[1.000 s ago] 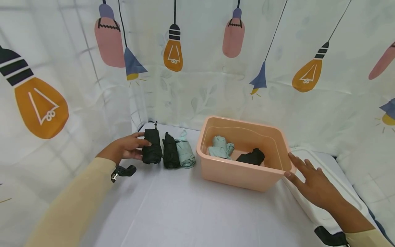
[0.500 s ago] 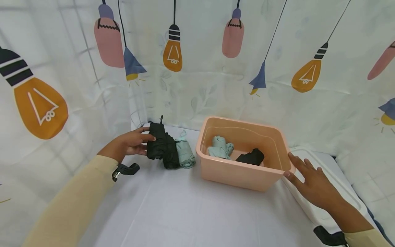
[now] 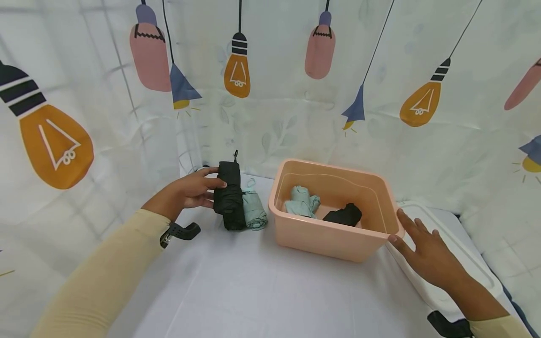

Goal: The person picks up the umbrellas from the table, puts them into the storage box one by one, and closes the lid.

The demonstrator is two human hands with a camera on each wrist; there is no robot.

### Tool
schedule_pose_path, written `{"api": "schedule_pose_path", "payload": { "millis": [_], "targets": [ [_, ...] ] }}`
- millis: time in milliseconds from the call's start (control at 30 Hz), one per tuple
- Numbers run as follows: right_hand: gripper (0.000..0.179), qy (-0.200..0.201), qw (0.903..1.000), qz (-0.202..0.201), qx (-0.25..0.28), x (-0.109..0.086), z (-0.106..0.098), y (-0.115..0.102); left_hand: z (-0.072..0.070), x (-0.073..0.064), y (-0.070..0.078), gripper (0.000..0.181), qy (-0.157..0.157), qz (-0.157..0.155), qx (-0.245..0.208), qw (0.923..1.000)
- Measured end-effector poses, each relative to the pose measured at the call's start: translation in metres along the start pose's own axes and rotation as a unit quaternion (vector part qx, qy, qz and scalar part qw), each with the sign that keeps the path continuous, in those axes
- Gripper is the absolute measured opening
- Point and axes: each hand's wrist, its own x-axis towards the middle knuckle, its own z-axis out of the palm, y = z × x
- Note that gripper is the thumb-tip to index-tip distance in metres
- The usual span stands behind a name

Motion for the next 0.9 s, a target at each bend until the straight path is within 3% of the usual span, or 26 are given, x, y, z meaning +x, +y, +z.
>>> {"api": "schedule_pose_path", "payload": {
  "millis": [400,667,900],
  "targets": [
    [0.078,0.005,0.9998,-0.001,0.02,0.0,0.0,-0.001,0.03,-0.005,0.015,0.082,-0.025,0.028,0.015,0.9992],
    [0.079,0.006,0.9996,-0.006,0.025,0.003,-0.002,0.001,0.043,-0.007,0.025,0.078,-0.024,0.034,0.011,0.9991],
    [0.08,-0.004,0.9993,0.018,0.031,0.003,0.002,0.003,0.055,-0.004,0.03,0.079,-0.022,0.045,0.0,0.9987]
  ]
}}
